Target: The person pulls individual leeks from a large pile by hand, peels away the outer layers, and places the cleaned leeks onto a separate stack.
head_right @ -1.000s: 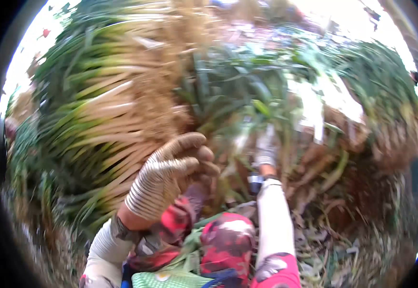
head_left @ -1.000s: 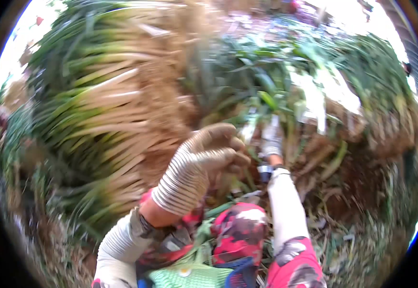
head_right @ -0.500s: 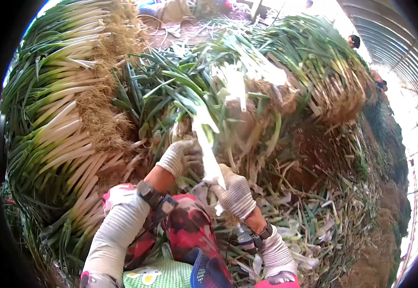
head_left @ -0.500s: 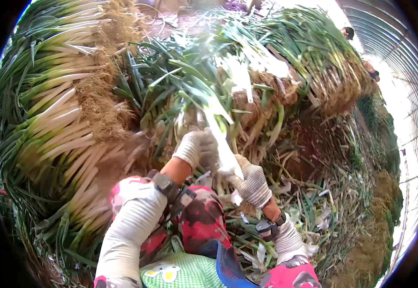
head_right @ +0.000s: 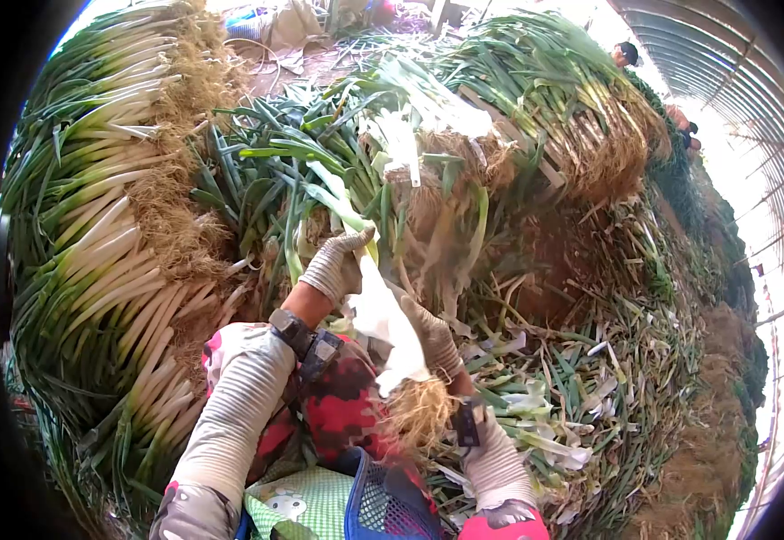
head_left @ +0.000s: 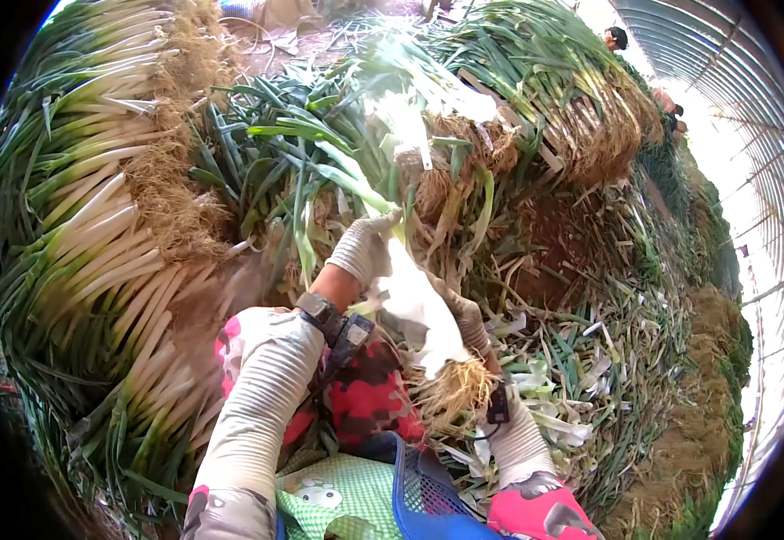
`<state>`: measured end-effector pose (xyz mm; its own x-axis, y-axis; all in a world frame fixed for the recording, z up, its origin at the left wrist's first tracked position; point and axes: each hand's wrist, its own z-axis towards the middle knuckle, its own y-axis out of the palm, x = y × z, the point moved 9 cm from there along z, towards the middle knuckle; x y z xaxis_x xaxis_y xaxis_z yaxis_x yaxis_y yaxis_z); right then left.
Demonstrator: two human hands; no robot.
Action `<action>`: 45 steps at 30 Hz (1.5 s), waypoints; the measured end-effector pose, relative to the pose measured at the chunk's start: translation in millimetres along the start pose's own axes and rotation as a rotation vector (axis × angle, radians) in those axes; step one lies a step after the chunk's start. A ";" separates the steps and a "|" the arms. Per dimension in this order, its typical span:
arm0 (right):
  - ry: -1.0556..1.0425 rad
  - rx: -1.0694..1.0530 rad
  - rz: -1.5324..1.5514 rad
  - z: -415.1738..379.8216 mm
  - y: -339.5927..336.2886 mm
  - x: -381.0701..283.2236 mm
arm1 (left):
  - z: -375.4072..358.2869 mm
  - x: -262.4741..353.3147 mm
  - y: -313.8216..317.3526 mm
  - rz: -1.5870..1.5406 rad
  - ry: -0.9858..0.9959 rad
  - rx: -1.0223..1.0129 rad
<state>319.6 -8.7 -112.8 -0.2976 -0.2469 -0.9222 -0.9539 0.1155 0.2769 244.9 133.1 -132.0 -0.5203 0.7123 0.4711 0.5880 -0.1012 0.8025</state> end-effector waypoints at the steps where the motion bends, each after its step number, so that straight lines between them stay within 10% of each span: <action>1: 0.000 0.135 -0.281 2.1 -18.1 10.1 | -4.7 4.3 9.1 -0.078 0.008 -0.070; 13: -0.167 0.157 -0.177 16.2 28.4 -30.1 | 23.9 28.4 2.8 -0.213 0.171 -0.243; 17: -0.120 0.188 -0.769 -51.9 -27.7 -10.8 | 25.8 45.8 -23.6 -0.180 0.316 0.002; 20: 0.127 0.452 -1.609 -182.9 -189.4 69.3 | 46.8 87.6 -59.6 -0.267 0.425 0.097; 21: 0.513 0.449 -1.712 -241.9 -244.2 95.3 | 31.8 88.8 -54.6 -0.227 0.335 0.144; 24: 0.851 0.519 -1.604 -338.7 -271.8 93.3 | 29.8 85.2 -38.5 -0.043 0.347 -0.007; 31: -0.411 0.089 -1.233 -99.8 -47.1 0.6 | 21.4 10.4 -1.9 -0.224 0.114 -0.098; 34: -0.314 -0.092 0.275 -25.6 -23.6 8.8 | 19.5 8.2 3.0 -0.261 0.214 -0.221; 39: -0.192 0.504 0.309 5.3 9.5 -30.0 | 24.6 19.5 -4.9 -0.405 0.218 -0.183; 45: -0.240 0.231 -0.020 -29.7 -17.2 17.8 | 23.7 24.6 -8.0 -0.380 0.158 -0.124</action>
<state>329.5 -43.6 -125.9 -0.2356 -0.0205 -0.9716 -0.9173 0.3349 0.2153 242.1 167.9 -135.5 -0.7797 0.6009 0.1761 0.2627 0.0585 0.9631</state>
